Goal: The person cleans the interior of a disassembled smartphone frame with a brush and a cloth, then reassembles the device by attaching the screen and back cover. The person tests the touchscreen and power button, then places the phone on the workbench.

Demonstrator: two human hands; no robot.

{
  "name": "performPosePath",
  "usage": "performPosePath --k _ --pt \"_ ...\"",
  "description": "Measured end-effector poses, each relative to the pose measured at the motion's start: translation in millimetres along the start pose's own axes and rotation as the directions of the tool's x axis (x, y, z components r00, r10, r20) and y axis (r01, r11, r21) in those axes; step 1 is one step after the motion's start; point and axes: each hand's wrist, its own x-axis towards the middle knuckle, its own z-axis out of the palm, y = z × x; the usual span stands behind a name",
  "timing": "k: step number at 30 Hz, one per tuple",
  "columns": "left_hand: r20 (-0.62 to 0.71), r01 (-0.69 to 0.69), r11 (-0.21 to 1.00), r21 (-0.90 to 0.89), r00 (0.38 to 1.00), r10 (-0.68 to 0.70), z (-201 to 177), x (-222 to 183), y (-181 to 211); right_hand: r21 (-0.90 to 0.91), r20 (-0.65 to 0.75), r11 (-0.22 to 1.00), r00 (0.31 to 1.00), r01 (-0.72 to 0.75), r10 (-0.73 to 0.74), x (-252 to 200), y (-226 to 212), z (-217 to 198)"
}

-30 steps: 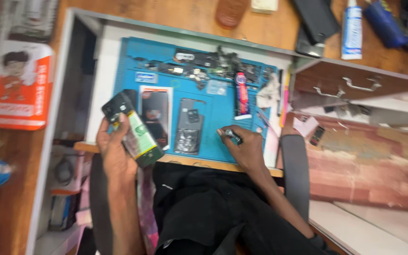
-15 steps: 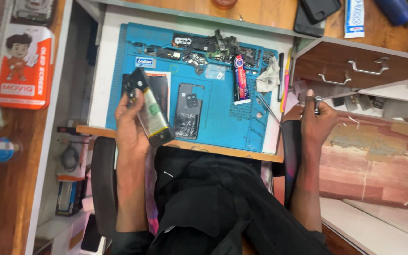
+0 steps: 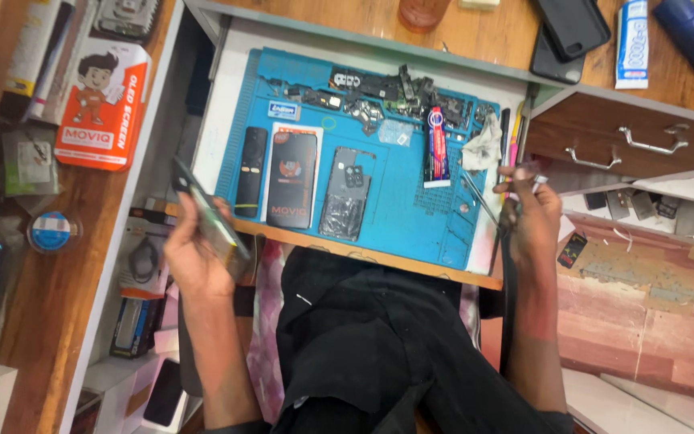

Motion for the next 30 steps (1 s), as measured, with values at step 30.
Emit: performPosePath --k 30 --pt "-0.039 -0.02 0.934 0.357 0.999 0.036 17.9 -2.3 7.2 -0.71 0.613 0.569 0.762 0.415 0.209 37.6 15.0 255.5"
